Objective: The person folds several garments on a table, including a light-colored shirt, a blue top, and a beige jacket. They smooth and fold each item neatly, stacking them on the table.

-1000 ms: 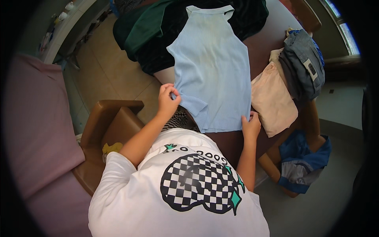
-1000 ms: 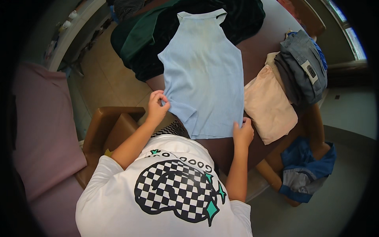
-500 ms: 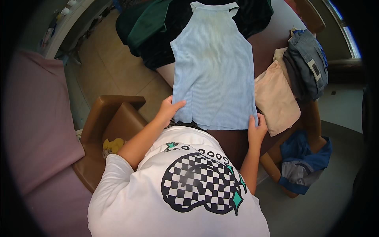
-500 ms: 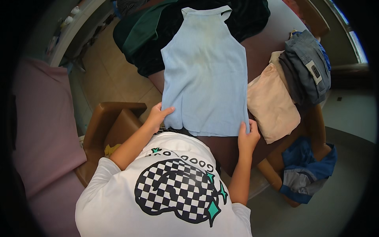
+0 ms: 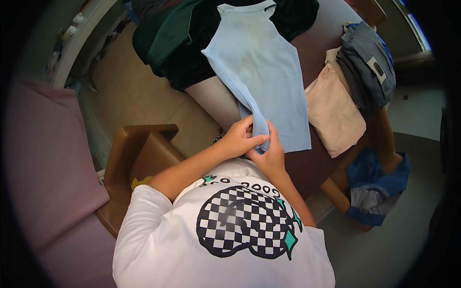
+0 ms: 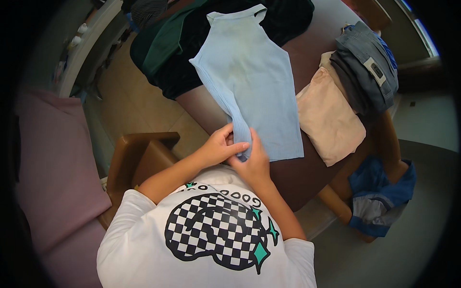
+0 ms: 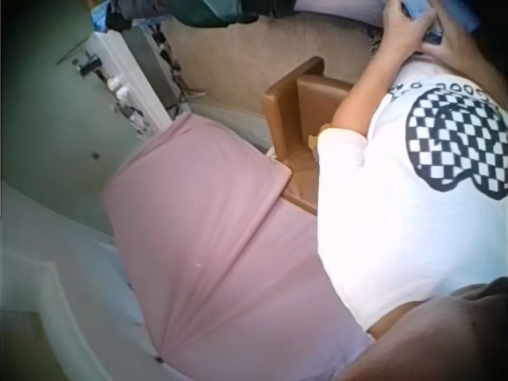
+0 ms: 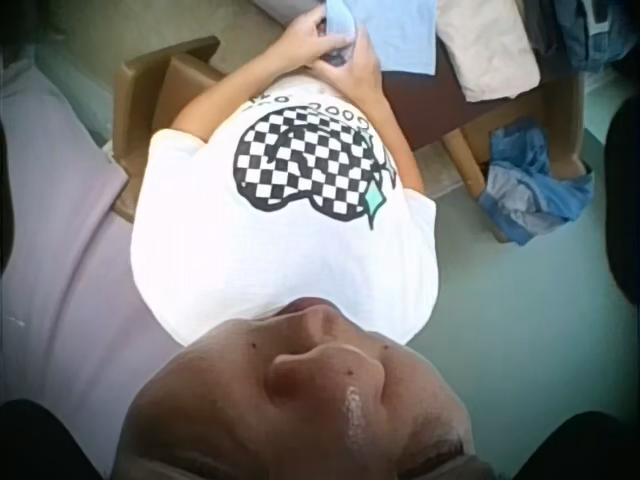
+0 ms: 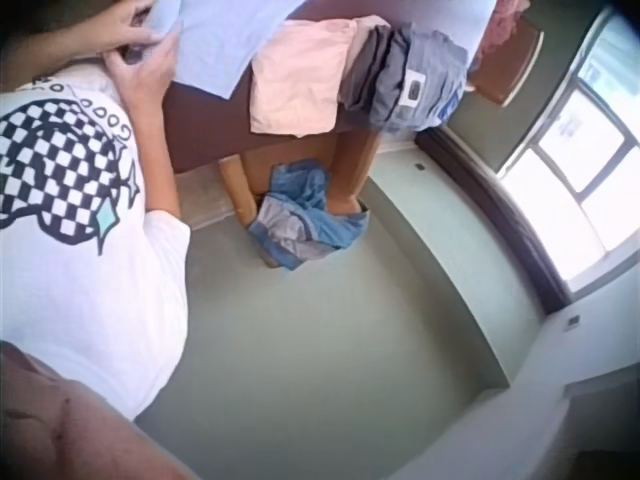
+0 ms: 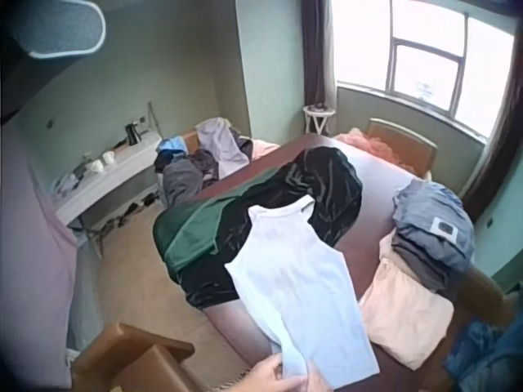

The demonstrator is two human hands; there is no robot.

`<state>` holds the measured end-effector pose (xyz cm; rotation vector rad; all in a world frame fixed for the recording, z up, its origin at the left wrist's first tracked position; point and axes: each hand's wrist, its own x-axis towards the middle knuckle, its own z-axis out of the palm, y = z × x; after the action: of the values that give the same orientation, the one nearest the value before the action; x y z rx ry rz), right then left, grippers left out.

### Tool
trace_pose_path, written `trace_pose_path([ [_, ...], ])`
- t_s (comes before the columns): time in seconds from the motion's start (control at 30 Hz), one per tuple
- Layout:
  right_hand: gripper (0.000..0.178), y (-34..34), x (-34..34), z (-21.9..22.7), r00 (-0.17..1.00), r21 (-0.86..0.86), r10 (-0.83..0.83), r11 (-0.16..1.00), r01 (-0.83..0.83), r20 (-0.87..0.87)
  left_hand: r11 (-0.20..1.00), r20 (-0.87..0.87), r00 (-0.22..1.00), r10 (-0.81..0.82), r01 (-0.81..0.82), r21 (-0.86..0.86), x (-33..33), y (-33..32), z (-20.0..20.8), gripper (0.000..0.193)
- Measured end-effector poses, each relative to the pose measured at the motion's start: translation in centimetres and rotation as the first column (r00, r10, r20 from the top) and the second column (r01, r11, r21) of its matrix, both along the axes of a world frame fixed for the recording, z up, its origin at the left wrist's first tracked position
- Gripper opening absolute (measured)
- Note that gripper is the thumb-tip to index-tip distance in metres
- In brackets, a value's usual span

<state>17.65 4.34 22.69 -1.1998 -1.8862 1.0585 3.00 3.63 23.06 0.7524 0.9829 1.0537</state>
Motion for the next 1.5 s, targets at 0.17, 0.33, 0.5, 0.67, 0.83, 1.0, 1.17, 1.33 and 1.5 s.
trace_pose_path([
  [0.17,0.026,1.4,2.1,-1.2,0.990,-0.336,-0.140,0.934,0.119,-0.037,0.966,-0.402,0.915,0.012,0.093,0.240,-3.9,1.9,-1.4,0.029],
  [0.33,0.023,1.1,3.6,-4.6,0.831,-0.756,-0.483,0.643,0.123,-0.276,0.814,-0.807,0.417,0.419,0.223,0.537,-7.6,5.7,-2.4,0.052],
  [0.5,0.028,1.3,5.8,-4.2,0.717,-0.847,-0.660,0.495,0.192,-0.223,0.822,-0.847,0.048,0.529,0.219,0.526,-12.1,10.0,-5.3,0.059],
  [0.67,0.041,1.0,5.6,-4.8,0.841,-0.394,-0.540,0.777,0.491,-0.018,0.773,-0.832,-0.101,0.546,0.445,0.453,-13.9,14.1,-4.8,0.044],
  [0.83,0.039,2.8,4.4,-6.1,0.813,-0.123,-0.533,0.813,0.569,0.236,0.670,-0.880,0.036,0.474,0.634,0.387,-15.2,17.1,-3.8,0.025],
  [1.0,0.017,2.2,5.4,-7.1,0.786,-0.393,-0.566,0.801,0.452,-0.249,0.632,-0.945,0.209,0.250,0.705,0.323,-18.1,19.4,-2.1,0.016],
  [1.17,0.016,-0.5,5.9,-5.6,0.723,-0.488,-0.614,0.759,0.432,-0.316,0.755,-0.899,0.377,-0.224,0.650,0.084,-14.7,22.4,3.6,0.012],
  [1.33,0.027,-1.0,7.1,-4.3,0.524,-0.480,-0.812,0.578,0.660,-0.257,0.568,-0.878,0.454,0.155,0.686,0.455,-7.9,27.2,3.6,0.018],
  [1.5,0.038,-0.3,7.7,-7.2,0.452,-0.286,-0.890,0.448,0.847,-0.054,0.363,-0.863,0.330,0.383,0.805,0.469,-2.2,32.6,-3.8,0.016],
])
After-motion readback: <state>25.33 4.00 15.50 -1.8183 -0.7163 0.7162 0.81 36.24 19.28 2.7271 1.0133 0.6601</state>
